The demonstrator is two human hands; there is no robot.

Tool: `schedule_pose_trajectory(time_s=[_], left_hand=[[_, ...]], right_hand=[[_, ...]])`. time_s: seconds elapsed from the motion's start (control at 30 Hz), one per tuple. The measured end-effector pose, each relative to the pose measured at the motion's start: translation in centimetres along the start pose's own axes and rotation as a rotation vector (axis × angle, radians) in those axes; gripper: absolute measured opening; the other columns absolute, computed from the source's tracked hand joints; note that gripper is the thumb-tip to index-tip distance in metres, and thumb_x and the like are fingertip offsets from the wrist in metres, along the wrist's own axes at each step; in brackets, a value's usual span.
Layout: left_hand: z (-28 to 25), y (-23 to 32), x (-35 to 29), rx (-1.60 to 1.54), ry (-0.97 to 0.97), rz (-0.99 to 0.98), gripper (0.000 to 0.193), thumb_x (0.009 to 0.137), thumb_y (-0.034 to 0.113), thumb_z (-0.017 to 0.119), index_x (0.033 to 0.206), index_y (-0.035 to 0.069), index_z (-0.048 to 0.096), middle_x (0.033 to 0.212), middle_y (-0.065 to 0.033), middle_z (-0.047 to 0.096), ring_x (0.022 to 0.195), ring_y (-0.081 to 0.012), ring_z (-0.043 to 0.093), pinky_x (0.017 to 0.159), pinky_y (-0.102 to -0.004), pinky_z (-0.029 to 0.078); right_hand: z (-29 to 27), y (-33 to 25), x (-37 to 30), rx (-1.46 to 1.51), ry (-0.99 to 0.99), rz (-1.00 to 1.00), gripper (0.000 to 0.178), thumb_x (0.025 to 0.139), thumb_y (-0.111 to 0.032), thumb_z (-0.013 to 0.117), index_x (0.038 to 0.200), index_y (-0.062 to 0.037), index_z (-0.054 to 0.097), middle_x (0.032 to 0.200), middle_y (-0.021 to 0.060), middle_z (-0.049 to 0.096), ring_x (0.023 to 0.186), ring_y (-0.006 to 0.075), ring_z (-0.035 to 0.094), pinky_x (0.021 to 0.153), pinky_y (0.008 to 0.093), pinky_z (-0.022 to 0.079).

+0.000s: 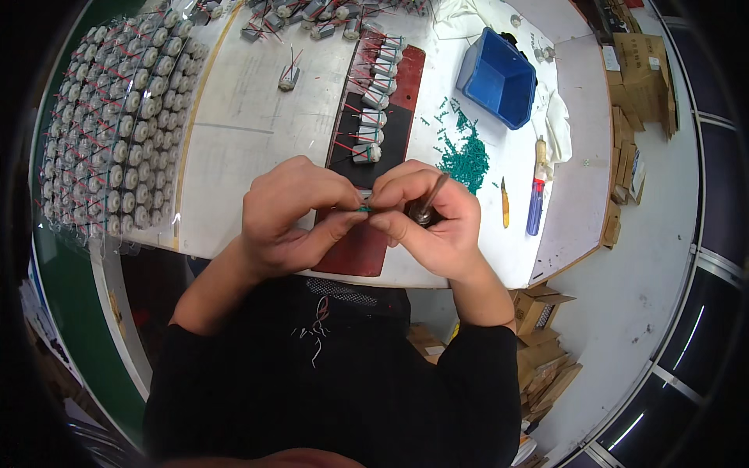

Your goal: Manually assembling small electronic components and wiring onto a red fixture on a production line.

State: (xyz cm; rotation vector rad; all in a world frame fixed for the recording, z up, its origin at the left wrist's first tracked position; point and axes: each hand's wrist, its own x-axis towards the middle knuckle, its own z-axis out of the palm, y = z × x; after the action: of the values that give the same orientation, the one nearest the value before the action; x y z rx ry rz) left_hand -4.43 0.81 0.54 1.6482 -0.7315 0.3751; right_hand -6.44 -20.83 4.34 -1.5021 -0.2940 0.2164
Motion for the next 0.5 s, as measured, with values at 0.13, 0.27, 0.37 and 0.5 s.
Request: schedule_pose_trajectory(time_s=[0.13, 0.27, 0.37, 0.5], left_hand=[[-0.02, 0.12, 0.03, -0.123, 0.031, 0.006, 0.023, 0.073, -0.001, 0.085, 0.092, 0.005, 0.073, 0.085, -0.0074, 0.073, 0.065, -0.0225, 0.063, 0.060, -0.0318, 0.048], [-0.09, 0.17, -0.03, -0.144, 0.007, 0.011, 0.021, 0.075, -0.001, 0.085, 0.091, 0.005, 0.073, 0.083, -0.0075, 0.072, 0.068, -0.0225, 0.065, 0.060, -0.0321, 0.049], [-0.10, 0.16, -0.15, -0.147, -0.025, 0.017, 0.019, 0.076, -0.001, 0.084, 0.090, 0.004, 0.072, 0.082, -0.0076, 0.071, 0.070, -0.0228, 0.067, 0.061, -0.0323, 0.051], [-0.13, 0.05, -0.37, -0.222, -0.092, -0.010, 0.017, 0.078, -0.002, 0.083, 0.089, 0.002, 0.072, 0.082, -0.0085, 0.070, 0.073, -0.0238, 0.068, 0.063, -0.0324, 0.052]], right_hand=[[0.19, 0.29, -0.16, 0.043, -0.040, -0.071, 0.015, 0.090, 0.010, 0.072, 0.104, 0.0067, 0.066, 0.106, 0.0164, 0.065, 0.074, 0.0136, 0.064, 0.064, 0.0238, 0.052], [0.10, 0.42, 0.14, -0.054, -0.045, -0.143, 0.012, 0.089, 0.007, 0.074, 0.100, 0.0053, 0.067, 0.102, 0.0155, 0.066, 0.081, 0.0155, 0.065, 0.066, 0.0247, 0.052], [-0.15, -0.06, 0.32, -0.175, -0.106, -0.167, 0.010, 0.088, 0.003, 0.076, 0.095, 0.0037, 0.068, 0.098, 0.0151, 0.067, 0.086, 0.0173, 0.065, 0.068, 0.0262, 0.052], [-0.54, -0.21, 0.65, -0.141, -0.167, -0.096, 0.010, 0.088, -0.001, 0.078, 0.091, 0.0025, 0.069, 0.093, 0.0145, 0.068, 0.083, 0.0183, 0.065, 0.065, 0.0281, 0.051]])
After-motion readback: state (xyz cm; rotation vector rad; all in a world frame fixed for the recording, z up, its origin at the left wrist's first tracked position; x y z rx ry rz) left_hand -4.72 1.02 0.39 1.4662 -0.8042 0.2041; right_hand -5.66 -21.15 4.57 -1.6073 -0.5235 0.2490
